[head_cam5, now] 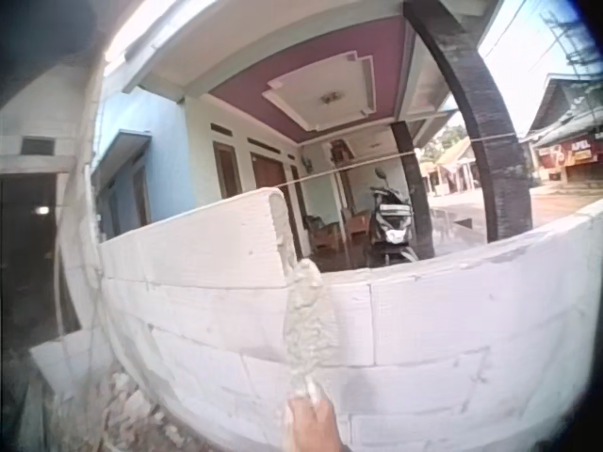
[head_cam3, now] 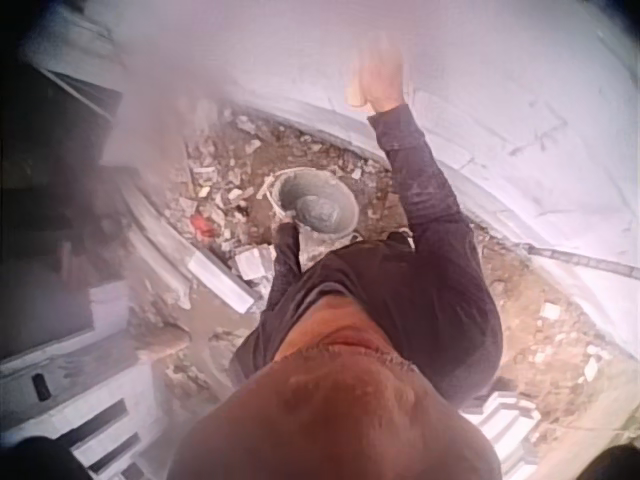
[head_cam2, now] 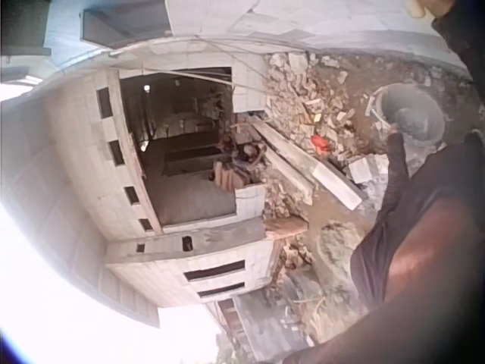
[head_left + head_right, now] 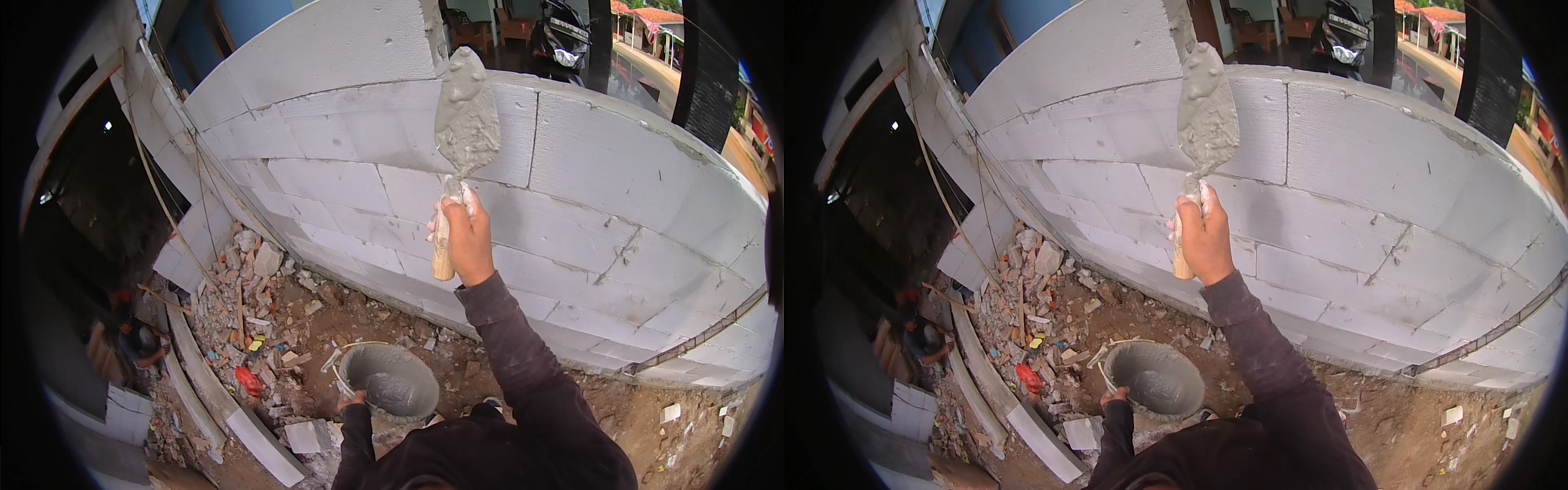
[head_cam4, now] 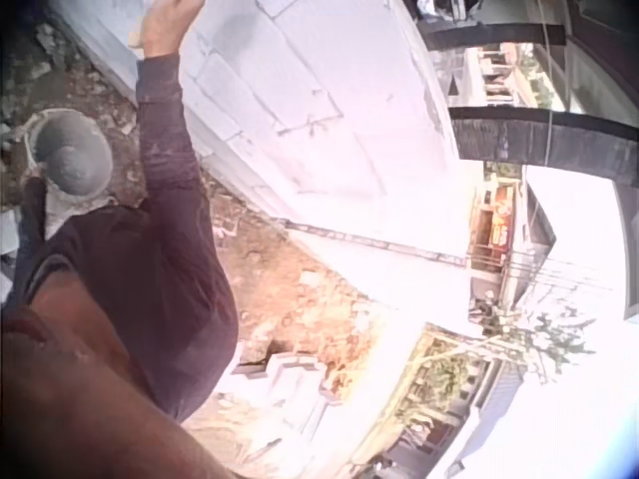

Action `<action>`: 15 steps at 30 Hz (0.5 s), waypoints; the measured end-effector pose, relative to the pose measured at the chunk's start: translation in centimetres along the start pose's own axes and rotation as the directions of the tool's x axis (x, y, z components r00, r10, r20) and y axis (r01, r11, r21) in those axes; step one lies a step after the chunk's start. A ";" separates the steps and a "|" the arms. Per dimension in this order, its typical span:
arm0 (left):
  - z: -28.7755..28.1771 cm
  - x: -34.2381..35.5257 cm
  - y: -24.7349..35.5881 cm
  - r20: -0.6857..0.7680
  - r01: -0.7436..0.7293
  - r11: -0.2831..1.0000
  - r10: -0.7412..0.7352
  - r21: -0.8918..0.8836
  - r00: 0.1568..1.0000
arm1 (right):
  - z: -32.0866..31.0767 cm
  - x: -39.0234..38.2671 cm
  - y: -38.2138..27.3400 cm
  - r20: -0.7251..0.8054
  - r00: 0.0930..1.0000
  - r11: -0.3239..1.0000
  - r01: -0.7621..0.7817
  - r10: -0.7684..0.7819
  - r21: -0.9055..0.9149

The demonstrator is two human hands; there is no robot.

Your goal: The person applies cement to a low wall using a trowel, then measures and cuts white tiles with a tape measure, hand saw, and hammer. They place the cut tiles onto the wall and continue applying cement to secure them.

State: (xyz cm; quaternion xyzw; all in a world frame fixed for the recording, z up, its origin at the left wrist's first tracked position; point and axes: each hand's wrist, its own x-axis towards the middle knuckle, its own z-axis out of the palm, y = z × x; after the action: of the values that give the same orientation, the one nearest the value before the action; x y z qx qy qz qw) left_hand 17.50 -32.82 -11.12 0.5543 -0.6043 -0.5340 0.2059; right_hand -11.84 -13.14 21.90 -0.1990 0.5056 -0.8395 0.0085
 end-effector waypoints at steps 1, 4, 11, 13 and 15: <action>-1.3 0.1 -1.4 -0.010 0.008 1.000 -0.008 -0.013 1.000 | 1.6 2.2 -0.8 0.005 0.996 0.996 0.086 -0.086 -0.013; -4.0 0.5 -4.2 -0.057 -0.008 1.000 0.009 0.019 0.998 | 6.8 8.4 -2.2 -0.151 0.957 0.946 0.207 -0.249 -0.250; -7.0 -3.0 -6.3 -0.305 0.233 0.964 -0.261 -0.126 0.916 | 13.2 6.9 -3.3 -0.194 0.961 0.923 0.117 -0.198 -0.367; -8.9 -2.3 -7.8 -0.379 0.261 0.957 -0.290 -0.126 0.879 | 13.3 5.1 -1.7 -0.156 0.947 0.914 0.216 -0.282 -0.343; -8.9 -1.7 -9.0 -0.407 0.280 0.953 -0.302 -0.113 0.862 | 10.9 4.5 -2.1 -0.149 0.909 0.892 0.332 -0.390 -0.307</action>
State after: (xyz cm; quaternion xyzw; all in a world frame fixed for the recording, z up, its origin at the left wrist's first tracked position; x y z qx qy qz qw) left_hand 29.57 -33.36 -15.34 0.7354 -0.4416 -0.4422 0.2619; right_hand -11.92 -22.29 29.61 -0.2008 0.5689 -0.7641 -0.2285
